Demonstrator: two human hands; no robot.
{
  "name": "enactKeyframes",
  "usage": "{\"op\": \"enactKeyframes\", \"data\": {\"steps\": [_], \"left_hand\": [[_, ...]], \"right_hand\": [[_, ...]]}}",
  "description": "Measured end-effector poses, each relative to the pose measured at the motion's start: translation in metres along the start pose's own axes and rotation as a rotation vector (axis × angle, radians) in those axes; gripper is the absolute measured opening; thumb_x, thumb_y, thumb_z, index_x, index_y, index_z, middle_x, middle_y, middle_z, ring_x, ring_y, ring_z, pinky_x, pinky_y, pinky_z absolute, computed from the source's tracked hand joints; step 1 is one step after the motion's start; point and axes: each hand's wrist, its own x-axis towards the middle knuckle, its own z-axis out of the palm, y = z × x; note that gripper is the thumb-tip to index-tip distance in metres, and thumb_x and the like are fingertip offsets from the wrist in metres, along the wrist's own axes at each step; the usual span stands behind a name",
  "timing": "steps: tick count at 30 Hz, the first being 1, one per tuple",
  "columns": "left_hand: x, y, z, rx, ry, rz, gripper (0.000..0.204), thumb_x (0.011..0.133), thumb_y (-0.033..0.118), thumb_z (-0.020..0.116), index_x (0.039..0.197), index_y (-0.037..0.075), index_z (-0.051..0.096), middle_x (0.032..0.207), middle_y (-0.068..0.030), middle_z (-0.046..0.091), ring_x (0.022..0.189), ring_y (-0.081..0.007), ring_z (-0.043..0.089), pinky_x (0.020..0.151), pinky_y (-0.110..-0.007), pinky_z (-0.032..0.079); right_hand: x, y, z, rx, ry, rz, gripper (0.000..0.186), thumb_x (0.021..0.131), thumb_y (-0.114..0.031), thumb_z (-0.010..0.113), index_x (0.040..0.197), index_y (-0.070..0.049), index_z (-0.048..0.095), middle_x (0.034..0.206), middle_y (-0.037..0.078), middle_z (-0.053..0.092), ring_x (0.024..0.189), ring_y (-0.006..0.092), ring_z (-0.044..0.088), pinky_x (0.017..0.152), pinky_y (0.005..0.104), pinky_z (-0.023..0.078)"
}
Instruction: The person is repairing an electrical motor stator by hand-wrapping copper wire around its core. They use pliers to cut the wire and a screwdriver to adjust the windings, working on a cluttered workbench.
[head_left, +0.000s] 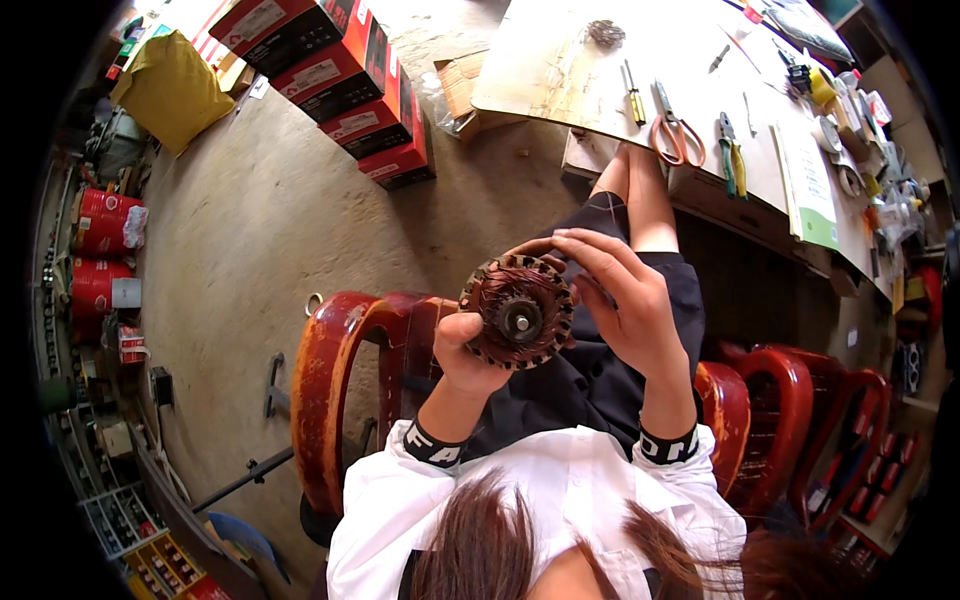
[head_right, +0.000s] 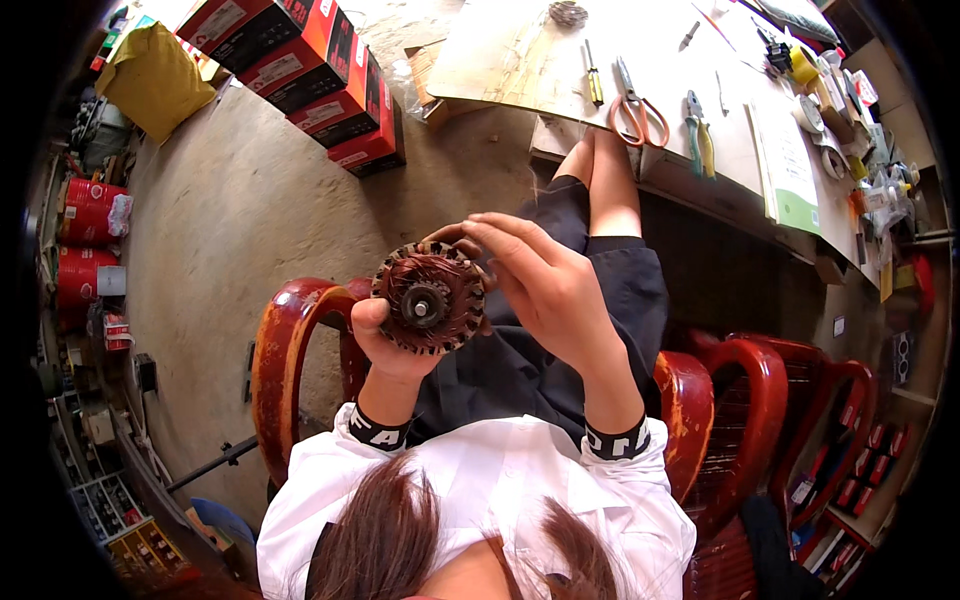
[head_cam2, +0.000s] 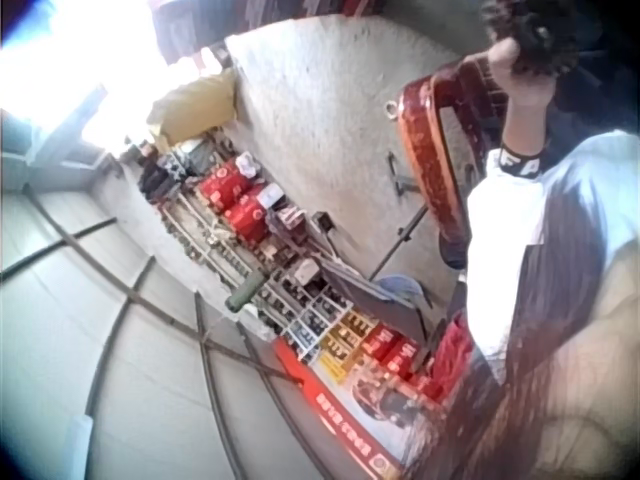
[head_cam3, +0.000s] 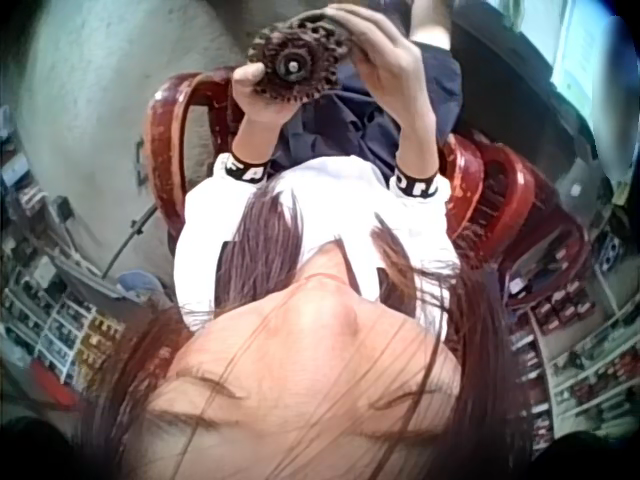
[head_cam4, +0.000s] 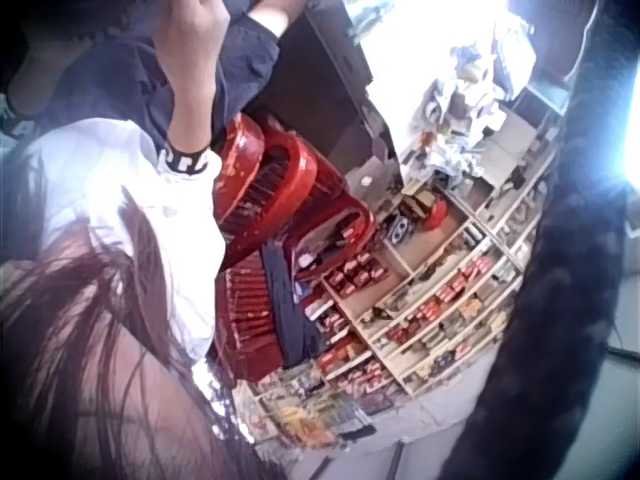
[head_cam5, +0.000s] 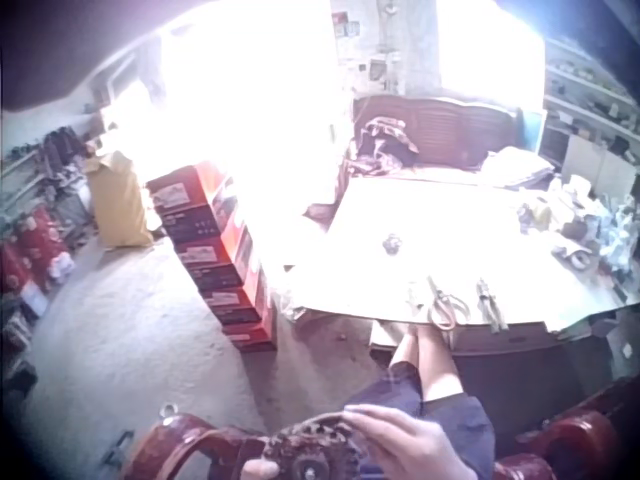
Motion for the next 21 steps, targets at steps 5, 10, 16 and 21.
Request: {"op": "enactKeyframes", "data": {"steps": [5, 10, 16, 21], "left_hand": [[0.004, 0.005, 0.006, -0.036, -0.071, -0.01, 0.101, 0.068, 0.032, 0.069, 0.149, -0.004, 0.02, 0.143, -0.0229, 0.04, 0.117, -0.0359, 0.059, 0.087, -0.05, 0.06], [0.003, 0.002, 0.011, 0.179, -0.039, -0.021, 0.11, 0.065, 0.035, 0.073, 0.151, -0.003, 0.017, 0.147, -0.0207, 0.035, 0.119, -0.0292, 0.057, 0.096, -0.037, 0.052], [0.004, -0.006, 0.01, 0.273, -0.067, -0.183, 0.113, 0.062, 0.035, 0.075, 0.151, -0.005, 0.016, 0.149, -0.0233, 0.032, 0.115, -0.0338, 0.061, 0.091, -0.044, 0.057], [-0.001, -0.014, 0.006, 0.223, -0.018, -0.258, 0.1, 0.064, 0.03, 0.072, 0.145, -0.008, 0.028, 0.142, -0.0252, 0.041, 0.118, -0.0304, 0.059, 0.098, -0.038, 0.052]], "right_hand": [[-0.003, 0.011, -0.004, -0.144, -0.068, -0.027, 0.039, 0.077, -0.001, 0.073, 0.115, -0.003, 0.066, 0.094, 0.012, 0.066, 0.082, 0.0279, 0.065, 0.071, 0.0354, 0.053], [0.011, 0.004, -0.014, -0.261, -0.004, -0.131, 0.013, 0.074, -0.004, 0.076, 0.085, -0.003, 0.069, 0.073, 0.008, 0.053, 0.071, 0.0256, 0.054, 0.062, 0.0354, 0.045], [0.024, 0.006, -0.011, -0.108, 0.158, -0.012, 0.012, 0.076, 0.001, 0.076, 0.088, -0.002, 0.073, 0.074, 0.003, 0.05, 0.063, 0.0117, 0.05, 0.055, 0.0238, 0.038], [0.028, -0.003, -0.007, 0.146, 0.163, 0.046, 0.012, 0.076, -0.001, 0.076, 0.088, -0.002, 0.073, 0.076, 0.002, 0.053, 0.065, 0.0105, 0.053, 0.056, 0.0227, 0.041]]}}
